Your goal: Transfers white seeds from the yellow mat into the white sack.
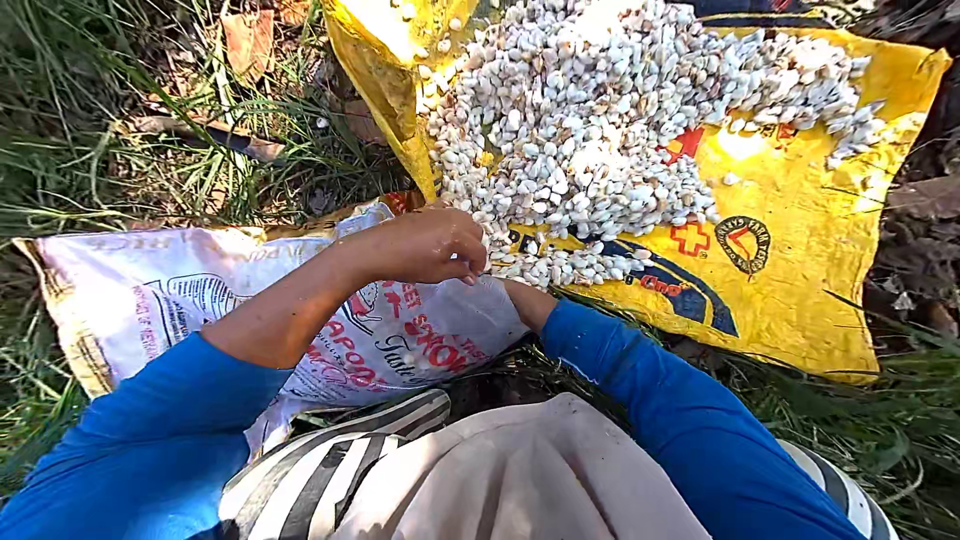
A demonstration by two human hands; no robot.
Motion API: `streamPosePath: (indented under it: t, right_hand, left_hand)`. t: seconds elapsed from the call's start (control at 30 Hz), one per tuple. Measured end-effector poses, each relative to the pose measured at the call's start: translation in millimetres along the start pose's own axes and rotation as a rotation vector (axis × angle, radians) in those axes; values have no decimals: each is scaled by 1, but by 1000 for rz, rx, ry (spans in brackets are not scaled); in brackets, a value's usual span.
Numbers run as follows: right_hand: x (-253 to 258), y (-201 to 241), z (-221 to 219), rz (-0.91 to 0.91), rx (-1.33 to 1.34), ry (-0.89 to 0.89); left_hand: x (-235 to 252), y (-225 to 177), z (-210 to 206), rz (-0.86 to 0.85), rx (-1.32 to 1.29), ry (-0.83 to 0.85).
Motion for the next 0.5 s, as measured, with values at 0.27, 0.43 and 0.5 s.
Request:
streamPosePath:
  t: [0.27,0.43,0.5]
  right_hand:
    - [77,4,156,331,75,-316]
    - [109,-40,223,203,-27,-707]
    - [119,-40,201,192,12,-687]
  left_hand:
    - [-28,17,-6,126,-9,-49]
    - [-29,35,-6,89,8,-93]
    - [-21,39,-5,2,-2,-164]
Point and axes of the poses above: each hand's wrist, its own x-axis towards the middle knuckle, its own z-axis out of the back of the hand, y = z × x, the point moved 1 cm from there along x, towards the middle knuckle, and after that the axes turned 8 degrees about x, right-handed, at the moved point
